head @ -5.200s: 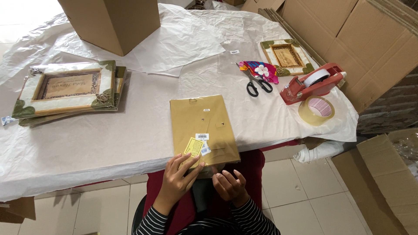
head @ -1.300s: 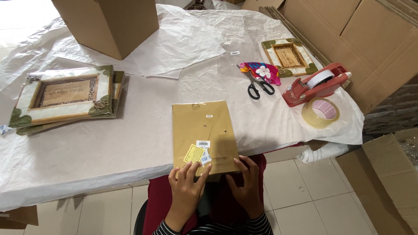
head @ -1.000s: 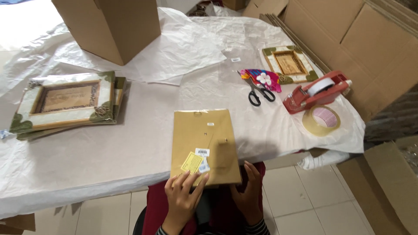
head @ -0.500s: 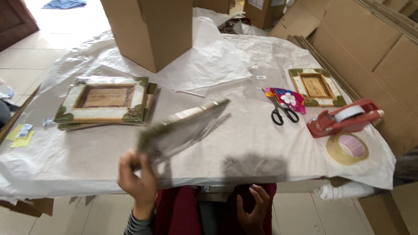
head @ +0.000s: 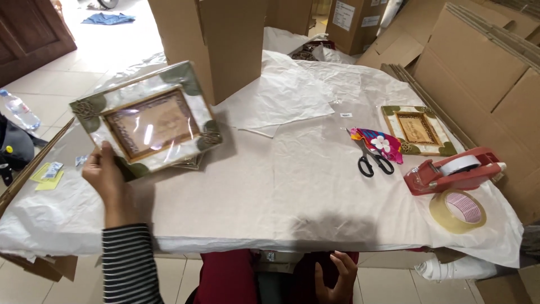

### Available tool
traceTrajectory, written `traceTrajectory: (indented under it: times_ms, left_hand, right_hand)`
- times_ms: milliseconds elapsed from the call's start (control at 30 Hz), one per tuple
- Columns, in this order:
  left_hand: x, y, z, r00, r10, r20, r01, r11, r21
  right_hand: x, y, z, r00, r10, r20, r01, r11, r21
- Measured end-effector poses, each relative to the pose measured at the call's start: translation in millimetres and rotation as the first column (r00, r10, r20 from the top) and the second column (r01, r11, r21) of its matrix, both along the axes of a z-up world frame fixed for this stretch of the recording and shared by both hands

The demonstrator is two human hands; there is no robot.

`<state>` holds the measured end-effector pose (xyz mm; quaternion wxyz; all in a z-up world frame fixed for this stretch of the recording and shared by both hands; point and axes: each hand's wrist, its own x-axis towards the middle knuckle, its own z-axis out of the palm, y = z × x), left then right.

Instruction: The person places a picture frame into a plastic sleeve, tapes the edge shut, and applies a label to the back of the frame.

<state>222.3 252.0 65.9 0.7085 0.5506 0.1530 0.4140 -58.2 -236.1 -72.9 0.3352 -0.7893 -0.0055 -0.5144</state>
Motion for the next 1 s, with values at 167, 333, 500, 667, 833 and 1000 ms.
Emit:
traceTrajectory:
  times_ms: [167,333,500,667,833,1000]
  left_hand:
    - [45.4,64.5,-15.7,0.988,0.027,-0.149,-0.016,0.997,0.073]
    - [58.1,100.4,-14.5,0.984,0.157,-0.082,-0.085,0.826,0.557]
    - [37.5,89.6,9.3,0.908,0.268,-0.322,0.093,0.622,0.777]
    - [4.1,40.3,43.9,0.795,0.568,-0.211,0.012,0.333,0.943]
    - [-7.8,-35.4,65.9,0.928,0.358,0.107,-0.210,0.264,0.941]
    - [-22.1,-163.5,99.8,0.986,-0.072,-0.151,0.165,0.266,0.950]
  right_hand:
    - [0.8,-11.9,-0.7,1.000,-0.007,-0.003,0.007,0.999,-0.054]
    - [0.4,-12.4,0.3,0.996,-0.084,-0.018,0.083,0.996,-0.010]
    - [1.5,-20.5,-5.6,0.997,-0.054,-0.064,0.050,0.997,-0.058]
    - [2.5,-22.9,-2.0,0.995,-0.040,-0.097,0.032,0.997,-0.076]
    - [9.5,-19.0,13.6,0.993,-0.115,-0.023,0.112,0.988,-0.105]
    - [19.0,-16.7,12.7,0.996,-0.080,0.046,0.084,0.992,-0.093]
